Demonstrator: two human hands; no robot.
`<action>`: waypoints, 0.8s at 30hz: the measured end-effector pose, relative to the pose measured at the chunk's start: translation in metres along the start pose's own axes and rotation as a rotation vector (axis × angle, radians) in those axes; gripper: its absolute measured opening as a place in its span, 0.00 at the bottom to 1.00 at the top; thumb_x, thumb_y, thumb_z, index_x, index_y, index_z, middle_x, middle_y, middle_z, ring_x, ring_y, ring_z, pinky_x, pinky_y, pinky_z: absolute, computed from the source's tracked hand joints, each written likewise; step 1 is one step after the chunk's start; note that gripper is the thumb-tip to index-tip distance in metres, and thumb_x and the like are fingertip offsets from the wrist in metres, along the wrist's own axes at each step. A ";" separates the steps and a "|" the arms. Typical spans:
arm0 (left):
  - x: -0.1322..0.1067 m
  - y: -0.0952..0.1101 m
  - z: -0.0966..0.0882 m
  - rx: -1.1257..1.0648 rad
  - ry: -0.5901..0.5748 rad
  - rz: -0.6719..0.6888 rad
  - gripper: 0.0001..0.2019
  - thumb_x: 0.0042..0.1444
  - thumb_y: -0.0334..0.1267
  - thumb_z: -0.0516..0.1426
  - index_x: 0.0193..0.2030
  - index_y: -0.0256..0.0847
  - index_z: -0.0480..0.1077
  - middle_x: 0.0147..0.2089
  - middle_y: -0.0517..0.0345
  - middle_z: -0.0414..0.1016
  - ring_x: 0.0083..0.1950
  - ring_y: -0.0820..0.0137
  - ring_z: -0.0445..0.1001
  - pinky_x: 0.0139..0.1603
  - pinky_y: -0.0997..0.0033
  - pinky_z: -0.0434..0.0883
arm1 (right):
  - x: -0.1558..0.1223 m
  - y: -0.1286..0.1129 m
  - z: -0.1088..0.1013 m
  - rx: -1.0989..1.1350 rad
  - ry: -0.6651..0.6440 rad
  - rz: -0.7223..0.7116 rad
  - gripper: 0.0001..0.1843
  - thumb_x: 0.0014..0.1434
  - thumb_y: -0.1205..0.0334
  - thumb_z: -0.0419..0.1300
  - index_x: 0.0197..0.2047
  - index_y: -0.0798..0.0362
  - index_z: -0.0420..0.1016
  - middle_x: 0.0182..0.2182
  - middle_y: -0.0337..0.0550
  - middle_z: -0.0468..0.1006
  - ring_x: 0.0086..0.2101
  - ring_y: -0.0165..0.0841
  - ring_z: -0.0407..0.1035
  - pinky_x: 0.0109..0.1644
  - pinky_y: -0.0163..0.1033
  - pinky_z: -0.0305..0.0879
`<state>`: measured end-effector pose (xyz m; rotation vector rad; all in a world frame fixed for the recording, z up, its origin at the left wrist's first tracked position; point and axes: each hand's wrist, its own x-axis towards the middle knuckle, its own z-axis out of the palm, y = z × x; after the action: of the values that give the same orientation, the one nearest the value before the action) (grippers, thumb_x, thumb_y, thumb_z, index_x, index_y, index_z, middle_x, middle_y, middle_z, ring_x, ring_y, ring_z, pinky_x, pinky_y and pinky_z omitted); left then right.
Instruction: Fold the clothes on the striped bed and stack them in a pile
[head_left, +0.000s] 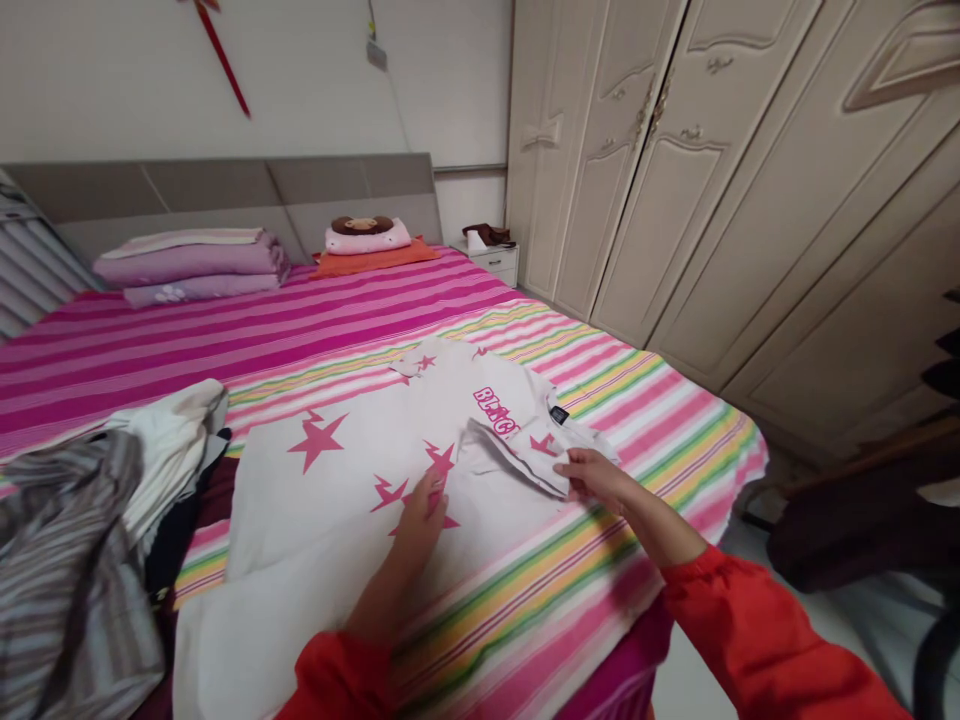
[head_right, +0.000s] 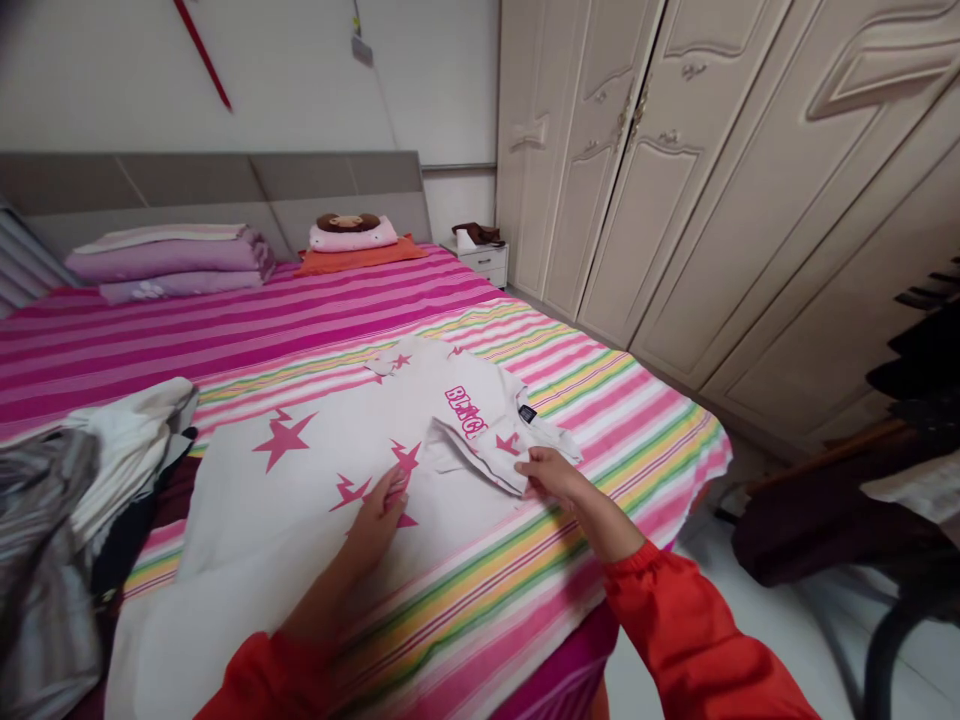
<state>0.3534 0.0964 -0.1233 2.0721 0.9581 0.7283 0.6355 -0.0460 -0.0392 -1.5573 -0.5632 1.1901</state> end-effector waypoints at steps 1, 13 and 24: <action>-0.009 -0.001 -0.002 0.042 -0.008 0.046 0.24 0.62 0.39 0.48 0.65 0.39 0.61 0.62 0.44 0.70 0.62 0.60 0.69 0.63 0.50 0.67 | 0.000 0.007 -0.002 -0.024 0.002 0.016 0.17 0.43 0.57 0.72 0.24 0.50 0.66 0.16 0.34 0.72 0.18 0.29 0.70 0.24 0.34 0.72; -0.062 -0.009 -0.052 0.671 -0.050 0.118 0.23 0.65 0.44 0.47 0.66 0.48 0.63 0.68 0.52 0.63 0.70 0.58 0.58 0.67 0.47 0.57 | 0.002 0.008 -0.007 -0.585 0.275 -0.378 0.09 0.48 0.59 0.65 0.34 0.51 0.74 0.37 0.50 0.80 0.45 0.44 0.72 0.50 0.45 0.66; -0.110 -0.025 -0.135 0.706 0.065 -0.056 0.22 0.65 0.46 0.46 0.63 0.46 0.65 0.67 0.50 0.66 0.70 0.56 0.58 0.67 0.46 0.55 | 0.008 0.028 0.061 -0.883 -0.027 -0.720 0.17 0.53 0.61 0.59 0.46 0.49 0.78 0.40 0.48 0.81 0.44 0.44 0.73 0.55 0.49 0.63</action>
<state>0.1837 0.0699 -0.0858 2.6096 1.4556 0.4617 0.5787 -0.0215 -0.0657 -1.7742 -1.6549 0.3910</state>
